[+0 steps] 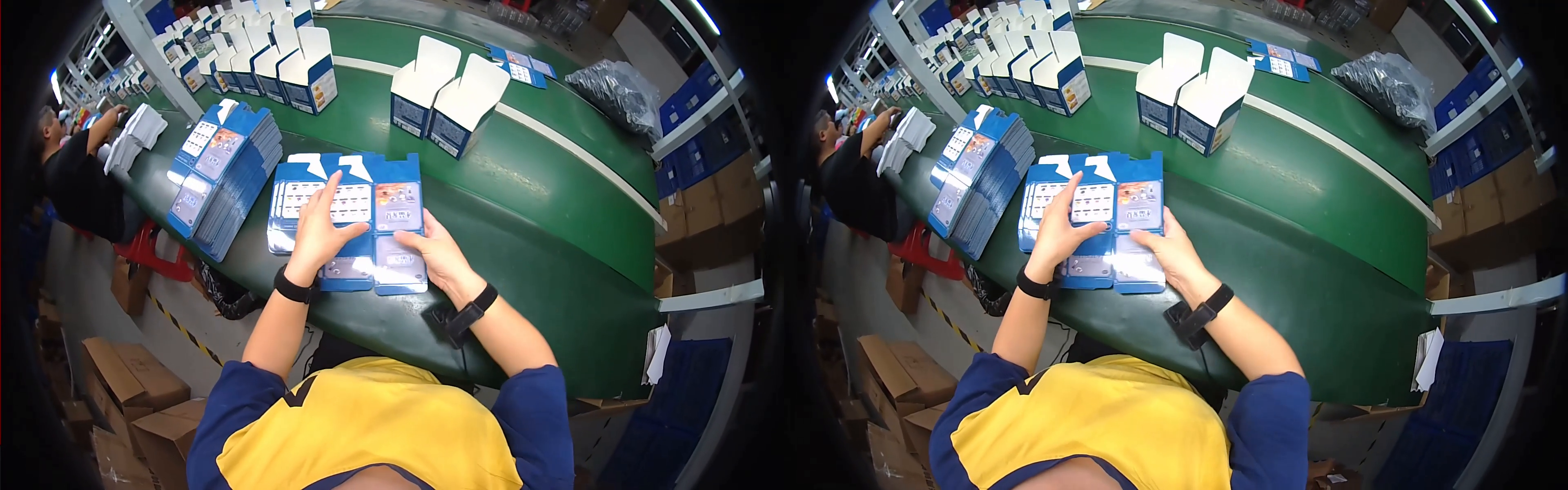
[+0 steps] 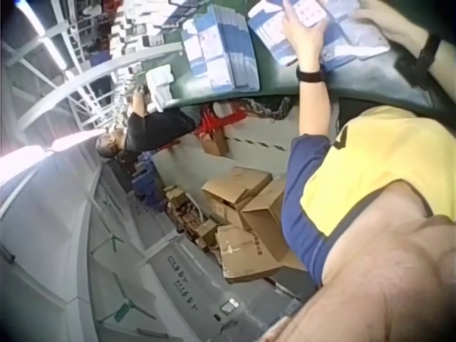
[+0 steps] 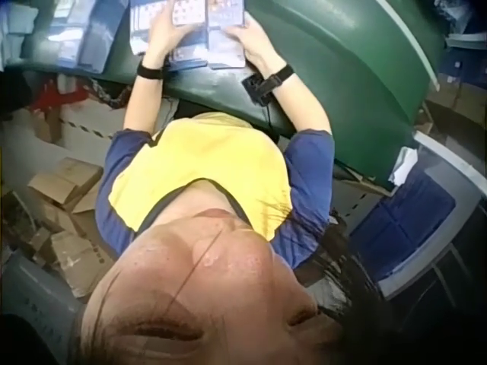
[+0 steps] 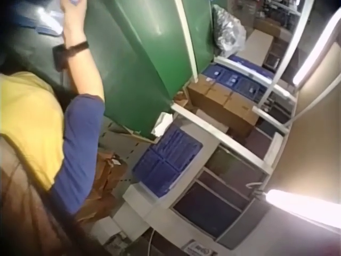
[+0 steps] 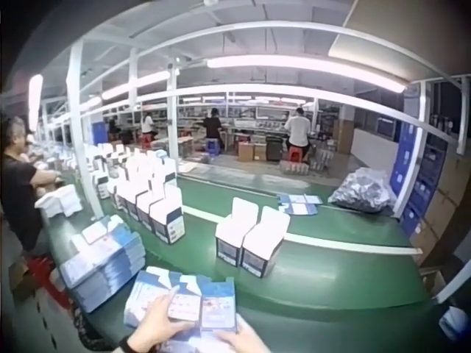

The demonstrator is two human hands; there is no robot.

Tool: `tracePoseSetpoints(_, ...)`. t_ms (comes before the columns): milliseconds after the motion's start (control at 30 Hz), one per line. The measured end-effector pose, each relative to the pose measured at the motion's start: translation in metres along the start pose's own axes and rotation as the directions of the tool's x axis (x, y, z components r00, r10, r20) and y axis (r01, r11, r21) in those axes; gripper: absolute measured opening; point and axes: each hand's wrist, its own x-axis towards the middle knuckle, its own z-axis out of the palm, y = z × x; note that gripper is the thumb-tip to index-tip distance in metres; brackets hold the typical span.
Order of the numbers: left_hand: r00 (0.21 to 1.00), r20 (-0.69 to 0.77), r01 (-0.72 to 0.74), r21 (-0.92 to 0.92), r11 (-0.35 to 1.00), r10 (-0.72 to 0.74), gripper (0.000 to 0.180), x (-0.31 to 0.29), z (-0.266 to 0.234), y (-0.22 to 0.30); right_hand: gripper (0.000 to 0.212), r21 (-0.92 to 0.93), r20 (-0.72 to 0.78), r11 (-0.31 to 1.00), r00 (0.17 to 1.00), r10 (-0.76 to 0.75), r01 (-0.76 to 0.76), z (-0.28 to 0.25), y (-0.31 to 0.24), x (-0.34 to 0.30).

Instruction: The person folds blue and white cardboard boxes by hand, inserts a paper pamphlet into each, and places the assembled boxes onto the green conveyor belt.

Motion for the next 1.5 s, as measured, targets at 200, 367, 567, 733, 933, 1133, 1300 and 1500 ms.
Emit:
tracePoseSetpoints(200, 0.944, 0.225, 0.316, -0.822, 0.474, -0.241, 0.075, -0.011, -0.006, 0.043, 0.050, -0.275, -0.121, 0.914, 0.933, -0.340, 0.297, -0.003, -0.013, -0.078)
tracePoseSetpoints(367, 0.993, 0.062, 0.086, -0.962, 0.260, -0.102, 0.062, -0.021, 0.002, 0.083, 0.038, -0.799, 0.294, 0.240, 0.707, -0.644, 0.551, 0.005, -0.023, -0.133)
tracePoseSetpoints(567, 0.992, 0.069, 0.041, -0.967, 0.253, 0.104, 0.075, -0.044, 0.001, 0.120, 0.064, -0.655, -0.060, 0.619, 0.787, -0.615, 0.434, 0.008, -0.025, -0.157)
tracePoseSetpoints(733, 0.705, 0.107, 0.076, -0.994, 0.076, 0.701, 0.097, -0.079, 0.013, 0.139, 0.124, -0.210, -0.099, 0.692, 0.689, -0.718, 0.690, 0.005, -0.027, -0.136)
tracePoseSetpoints(933, 0.496, 0.683, 0.344, -0.721, 0.601, 0.536, 0.100, -0.079, 0.033, 0.119, 0.139, -0.512, -0.116, 0.654, 0.709, -0.695, 0.557, -0.002, -0.036, -0.139)
tracePoseSetpoints(1133, 0.725, 0.086, -0.427, -0.722, 0.544, 0.683, 0.094, -0.055, 0.008, 0.111, 0.137, -0.506, -0.148, 0.673, 0.714, -0.684, 0.540, 0.008, -0.047, -0.165)
tracePoseSetpoints(1300, 0.643, -0.157, -0.696, -0.529, 0.486, 0.750, 0.097, -0.043, 0.010, 0.113, 0.132, -0.481, 0.249, 0.533, 0.692, -0.678, 0.696, -0.004, -0.058, -0.166)
tracePoseSetpoints(1500, 0.567, -0.211, -0.779, -0.451, 0.435, 0.796, 0.105, -0.043, 0.015, 0.113, 0.128, -0.378, 0.162, 0.660, 0.748, -0.644, 0.650, -0.008, -0.057, -0.166)
